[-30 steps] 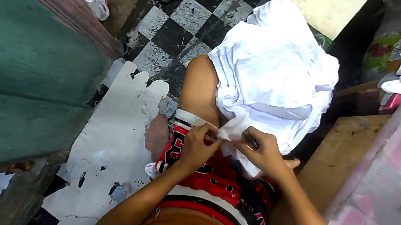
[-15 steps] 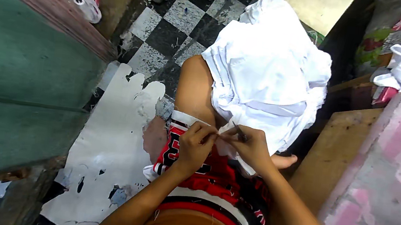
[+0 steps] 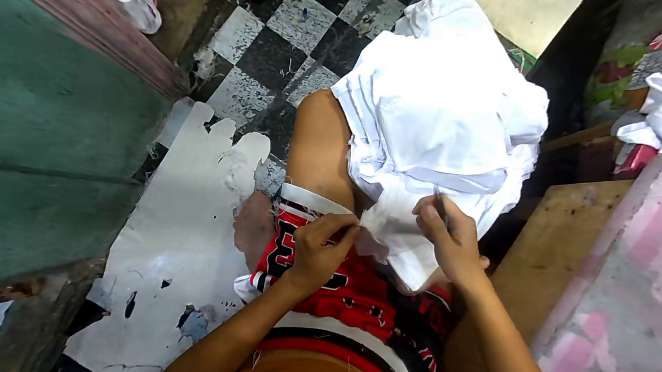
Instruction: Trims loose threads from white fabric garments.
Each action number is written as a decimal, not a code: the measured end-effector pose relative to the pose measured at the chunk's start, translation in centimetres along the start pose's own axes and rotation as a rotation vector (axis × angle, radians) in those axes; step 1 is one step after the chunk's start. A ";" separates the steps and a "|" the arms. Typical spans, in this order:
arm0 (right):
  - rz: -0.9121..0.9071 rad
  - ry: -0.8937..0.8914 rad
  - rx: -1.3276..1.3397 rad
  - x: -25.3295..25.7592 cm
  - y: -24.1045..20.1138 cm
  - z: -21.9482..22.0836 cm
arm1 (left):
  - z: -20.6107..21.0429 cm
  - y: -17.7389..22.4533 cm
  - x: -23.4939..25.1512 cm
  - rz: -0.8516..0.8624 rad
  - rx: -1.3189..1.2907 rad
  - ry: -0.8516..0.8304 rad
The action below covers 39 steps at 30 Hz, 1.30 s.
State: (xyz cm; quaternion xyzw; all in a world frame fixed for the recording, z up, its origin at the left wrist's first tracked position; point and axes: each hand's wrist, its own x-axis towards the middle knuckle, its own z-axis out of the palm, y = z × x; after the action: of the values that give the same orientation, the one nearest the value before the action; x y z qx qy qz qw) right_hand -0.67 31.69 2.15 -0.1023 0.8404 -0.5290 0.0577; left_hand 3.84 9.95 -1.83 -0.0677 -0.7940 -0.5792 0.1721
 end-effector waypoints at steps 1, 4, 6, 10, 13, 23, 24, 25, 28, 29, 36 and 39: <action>-0.042 -0.052 -0.111 -0.4 0.3 -0.3 | 0.0 -0.1 0.0 0.012 0.003 -0.002; -0.094 -0.126 -0.353 -1.6 0.1 0.2 | 0.1 -0.3 -0.1 0.062 0.021 -0.001; -0.126 -0.108 -0.404 -1.8 -0.1 1.0 | 0.2 -0.4 -0.1 0.116 0.040 0.002; -0.197 -0.063 -0.474 -1.2 -0.6 1.9 | 0.1 -0.6 -0.1 0.200 0.075 -0.023; -0.244 -0.063 -0.528 -0.7 -1.1 2.1 | -0.1 -0.7 0.0 0.272 0.104 -0.039; -0.372 -0.054 -0.600 0.2 -1.2 0.7 | -0.3 -0.9 -0.1 0.354 0.148 -0.026; -0.391 -0.058 -0.626 0.3 -1.4 0.3 | -0.4 -0.9 -0.1 0.365 0.159 -0.029; -0.406 -0.064 -0.648 0.4 -1.5 0.0 | -0.5 -0.8 0.0 0.374 0.169 -0.032; -0.432 -0.088 -0.675 0.6 -1.7 -0.4 | -0.4 -0.7 0.1 0.393 0.186 -0.039; -0.433 -0.096 -0.680 0.7 -1.8 -0.4 | -0.4 -0.7 0.1 0.401 0.189 -0.042; -0.425 -0.148 -0.692 1.0 -2.1 -0.2 | -0.6 -0.5 0.3 0.444 0.208 -0.069; -0.411 -0.164 -0.685 1.1 -2.2 -0.3 | -0.6 -0.5 0.3 0.452 0.217 -0.080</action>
State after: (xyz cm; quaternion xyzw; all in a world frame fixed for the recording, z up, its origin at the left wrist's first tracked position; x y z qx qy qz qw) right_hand -1.56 30.80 4.28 -0.3232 0.9228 -0.2090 -0.0198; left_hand 3.57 9.21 -1.98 -0.2473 -0.8224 -0.4342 0.2720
